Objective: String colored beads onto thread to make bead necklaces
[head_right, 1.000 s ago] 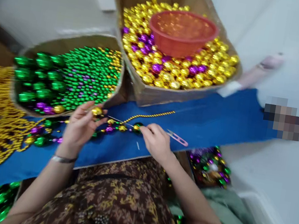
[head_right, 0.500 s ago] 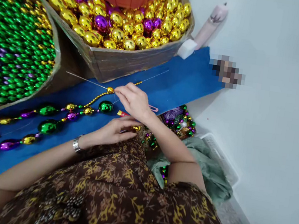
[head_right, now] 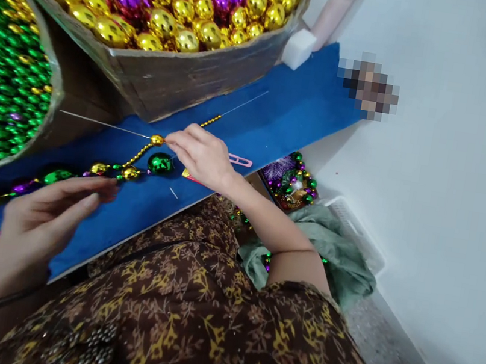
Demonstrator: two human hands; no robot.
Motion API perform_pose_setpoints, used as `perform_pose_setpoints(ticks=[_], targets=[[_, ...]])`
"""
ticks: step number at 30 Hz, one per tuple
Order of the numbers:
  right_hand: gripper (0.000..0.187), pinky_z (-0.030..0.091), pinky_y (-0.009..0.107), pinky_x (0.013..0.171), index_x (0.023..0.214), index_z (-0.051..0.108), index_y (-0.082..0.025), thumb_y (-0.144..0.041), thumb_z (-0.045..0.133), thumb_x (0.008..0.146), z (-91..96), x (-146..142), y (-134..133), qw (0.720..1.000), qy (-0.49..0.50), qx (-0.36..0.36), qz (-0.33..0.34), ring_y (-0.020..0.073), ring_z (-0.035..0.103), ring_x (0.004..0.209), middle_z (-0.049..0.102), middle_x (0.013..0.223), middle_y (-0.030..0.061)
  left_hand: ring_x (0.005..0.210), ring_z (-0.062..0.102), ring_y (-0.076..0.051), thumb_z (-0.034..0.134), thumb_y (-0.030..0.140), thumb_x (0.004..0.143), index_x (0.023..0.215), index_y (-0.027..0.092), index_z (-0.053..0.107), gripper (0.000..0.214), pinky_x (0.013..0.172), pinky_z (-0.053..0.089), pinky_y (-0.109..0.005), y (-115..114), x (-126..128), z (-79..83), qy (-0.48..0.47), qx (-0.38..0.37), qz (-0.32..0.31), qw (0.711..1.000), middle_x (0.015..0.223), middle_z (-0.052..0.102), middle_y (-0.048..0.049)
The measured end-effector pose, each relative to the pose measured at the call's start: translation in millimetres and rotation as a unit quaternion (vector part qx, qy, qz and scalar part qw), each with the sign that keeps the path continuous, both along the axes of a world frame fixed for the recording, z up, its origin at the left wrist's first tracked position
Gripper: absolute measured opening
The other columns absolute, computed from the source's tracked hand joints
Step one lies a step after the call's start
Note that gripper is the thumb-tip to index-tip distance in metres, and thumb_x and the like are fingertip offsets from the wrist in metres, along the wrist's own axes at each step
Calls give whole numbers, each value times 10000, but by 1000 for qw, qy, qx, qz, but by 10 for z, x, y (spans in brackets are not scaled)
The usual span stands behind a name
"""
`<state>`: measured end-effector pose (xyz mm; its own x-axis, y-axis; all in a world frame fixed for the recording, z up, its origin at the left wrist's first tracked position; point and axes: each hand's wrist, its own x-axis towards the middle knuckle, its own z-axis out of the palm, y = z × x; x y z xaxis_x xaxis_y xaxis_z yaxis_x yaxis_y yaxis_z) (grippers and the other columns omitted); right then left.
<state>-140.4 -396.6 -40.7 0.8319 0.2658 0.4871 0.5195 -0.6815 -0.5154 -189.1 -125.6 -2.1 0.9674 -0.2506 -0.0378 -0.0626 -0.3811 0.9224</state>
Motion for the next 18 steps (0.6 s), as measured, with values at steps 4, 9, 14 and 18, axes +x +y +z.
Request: perform_pose_setpoints(ticks=[4, 9, 14, 18], targets=[[226, 517, 302, 790, 1027, 662, -169, -253, 456, 988, 89, -97, -1, 999, -28, 29, 7, 153, 623, 867, 650, 942, 54, 930, 689, -240, 689, 338, 821, 1078, 280, 713, 264, 825, 590, -371, 194, -90, 96, -31, 27, 91, 995, 1043, 732, -27], [136, 527, 287, 761, 997, 669, -199, -199, 548, 934, 75, -161, 24, 998, -40, 56, 0, 153, 650, 797, 672, 896, 45, 867, 697, -205, 641, 384, 853, 1042, 209, 718, 268, 770, 569, -313, 598, 81, 232, -127, 95, 124, 980, 1011, 741, -65], [131, 546, 292, 753, 1002, 670, -226, -216, 568, 920, 20, -106, 127, 998, -47, 45, 25, 165, 667, 783, 683, 887, 48, 806, 671, -191, 575, 379, 871, 1087, 193, 696, 310, 754, 526, -311, 1363, 478, 431, -234, 319, 249, 884, 986, 730, -75], [136, 559, 316, 705, 994, 676, -233, -248, 563, 920, 40, -150, 208, 997, -40, 48, 38, 185, 675, 745, 684, 861, 60, 849, 663, -261, 600, 348, 836, 1034, 183, 721, 285, 778, 489, -361, 1764, 749, 383, -122, 498, 171, 842, 956, 728, -127]])
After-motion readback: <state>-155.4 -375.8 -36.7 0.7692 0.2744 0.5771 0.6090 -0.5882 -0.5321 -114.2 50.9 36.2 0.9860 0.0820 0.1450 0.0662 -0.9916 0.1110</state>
